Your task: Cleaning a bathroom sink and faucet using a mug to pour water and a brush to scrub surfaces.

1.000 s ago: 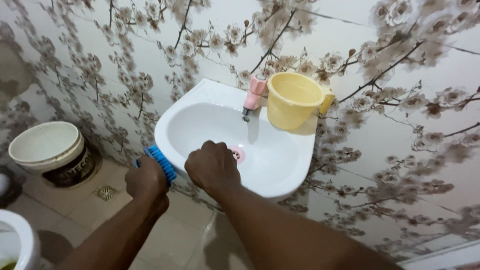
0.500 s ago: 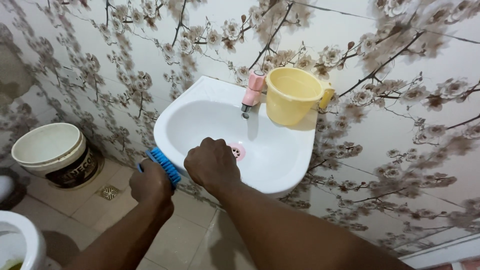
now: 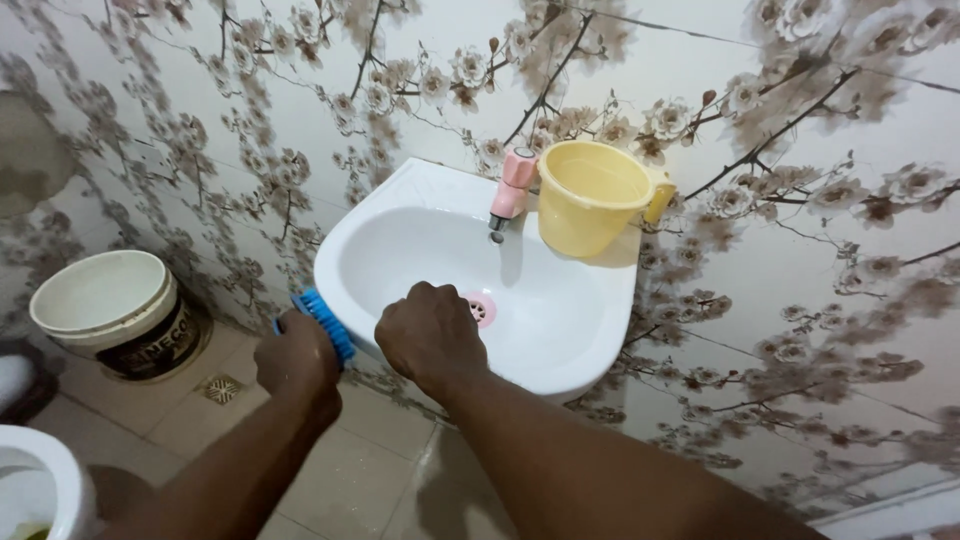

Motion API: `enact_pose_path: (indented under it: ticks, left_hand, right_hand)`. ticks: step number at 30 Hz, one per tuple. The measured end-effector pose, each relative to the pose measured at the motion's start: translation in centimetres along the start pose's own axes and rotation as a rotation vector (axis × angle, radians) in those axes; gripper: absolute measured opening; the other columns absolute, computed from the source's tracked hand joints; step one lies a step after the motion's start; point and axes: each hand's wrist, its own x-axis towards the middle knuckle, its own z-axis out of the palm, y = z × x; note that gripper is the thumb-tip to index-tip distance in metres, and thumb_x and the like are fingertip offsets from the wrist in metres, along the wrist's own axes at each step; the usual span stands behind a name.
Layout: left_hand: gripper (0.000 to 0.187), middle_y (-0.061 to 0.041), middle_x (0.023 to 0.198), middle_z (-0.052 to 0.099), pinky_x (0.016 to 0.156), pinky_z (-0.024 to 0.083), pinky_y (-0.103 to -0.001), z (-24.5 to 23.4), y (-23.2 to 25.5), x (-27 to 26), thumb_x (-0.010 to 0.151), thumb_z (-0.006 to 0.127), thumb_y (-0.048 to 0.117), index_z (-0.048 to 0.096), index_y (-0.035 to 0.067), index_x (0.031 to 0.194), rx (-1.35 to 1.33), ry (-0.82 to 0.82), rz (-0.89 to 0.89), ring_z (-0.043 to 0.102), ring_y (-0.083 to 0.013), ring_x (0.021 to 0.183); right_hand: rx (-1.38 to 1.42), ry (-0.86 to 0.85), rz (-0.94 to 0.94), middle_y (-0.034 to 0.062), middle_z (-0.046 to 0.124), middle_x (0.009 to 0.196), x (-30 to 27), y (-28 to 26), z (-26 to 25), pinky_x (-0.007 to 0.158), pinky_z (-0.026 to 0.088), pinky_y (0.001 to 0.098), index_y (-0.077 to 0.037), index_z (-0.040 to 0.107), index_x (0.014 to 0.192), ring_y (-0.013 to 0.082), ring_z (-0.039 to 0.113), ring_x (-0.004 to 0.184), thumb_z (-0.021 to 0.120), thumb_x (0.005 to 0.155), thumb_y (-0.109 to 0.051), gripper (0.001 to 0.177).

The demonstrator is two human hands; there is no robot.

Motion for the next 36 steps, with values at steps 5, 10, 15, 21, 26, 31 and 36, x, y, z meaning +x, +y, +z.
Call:
enact_pose_path:
  ticks: [5, 10, 15, 21, 26, 31, 36]
  left_hand:
    - [0.052, -0.022, 0.125, 0.067, 0.081, 0.054, -0.048, 0.2, -1.7, -2.7, 0.105, 0.042, 0.038, 0.062, -0.004, 0.128, -0.002, 0.027, -0.017, 0.07, -0.032, 0.1]
    - [0.054, -0.024, 0.126, 0.066, 0.082, 0.053, -0.049, 1.2, -1.8, -0.1, 0.106, 0.04, 0.039, 0.06, -0.005, 0.129, 0.041, 0.095, -0.024, 0.069, -0.0342, 0.102]
    - [0.053, -0.023, 0.122, 0.069, 0.083, 0.054, -0.049, 1.0, 2.4, 1.7, 0.108, 0.041, 0.037, 0.063, -0.006, 0.127, 0.131, 0.071, -0.029, 0.07, -0.0332, 0.101]
    - [0.047, -0.022, 0.123, 0.065, 0.08, 0.053, -0.047, 0.5, 0.8, 1.3, 0.105, 0.045, 0.036, 0.057, -0.003, 0.129, 0.072, 0.067, 0.009, 0.069, -0.0308, 0.099]
    - [0.048, -0.022, 0.123, 0.066, 0.082, 0.054, -0.047, 0.1, -1.0, -3.0, 0.105, 0.043, 0.035, 0.062, -0.004, 0.126, 0.025, 0.043, 0.029, 0.069, -0.0305, 0.099]
    - [0.051, -0.022, 0.126, 0.064, 0.082, 0.054, -0.048, 0.7, -1.1, -0.7, 0.106, 0.041, 0.037, 0.061, -0.004, 0.129, 0.012, 0.067, 0.013, 0.069, -0.0318, 0.099]
    - [0.052, -0.022, 0.128, 0.065, 0.081, 0.057, -0.05, 0.4, 2.7, -0.1, 0.106, 0.041, 0.036, 0.054, -0.004, 0.137, 0.04, 0.05, -0.027, 0.07, -0.0325, 0.102]
  right_hand:
    - [0.138, 0.029, 0.057, 0.0277, 0.068, 0.1, -0.2, -0.1, -0.6, 0.076, 0.059, 0.0505, 0.004, 0.073, 0.089, 0.0416, 0.07, 0.091, 0.054, 0.091, -0.011, 0.024]
    - [0.452, 0.149, 0.282, 0.0297, 0.068, 0.099, 0.5, -0.3, 0.3, 0.081, 0.056, 0.0523, 0.009, 0.069, 0.088, 0.0454, 0.069, 0.092, 0.051, 0.097, -0.019, 0.034]
    - [0.713, -0.117, 0.474, 0.0315, 0.074, 0.098, -0.8, -1.0, -3.7, 0.086, 0.06, 0.05, 0.011, 0.069, 0.091, 0.041, 0.076, 0.093, 0.048, 0.096, -0.023, 0.04]
    - [0.666, 0.015, 0.518, 0.0303, 0.069, 0.106, 0.0, -0.9, -1.8, 0.087, 0.056, 0.052, 0.005, 0.071, 0.095, 0.0429, 0.069, 0.1, 0.053, 0.094, -0.023, 0.033]
    - [0.109, -0.037, 0.094, 0.0261, 0.07, 0.102, 0.3, -0.2, -0.2, 0.075, 0.061, 0.0474, 0.004, 0.072, 0.094, 0.0388, 0.072, 0.095, 0.058, 0.091, -0.011, 0.021]
    - [0.534, 0.043, 0.392, 0.0266, 0.069, 0.096, 0.3, -0.3, -0.1, 0.08, 0.056, 0.0467, 0.006, 0.071, 0.09, 0.0403, 0.071, 0.093, 0.06, 0.099, -0.016, 0.026]
    - [0.391, -0.05, 0.264, 0.0269, 0.069, 0.097, -0.1, -0.6, -1.8, 0.086, 0.057, 0.0502, 0.006, 0.074, 0.089, 0.0412, 0.07, 0.095, 0.051, 0.097, -0.013, 0.031]
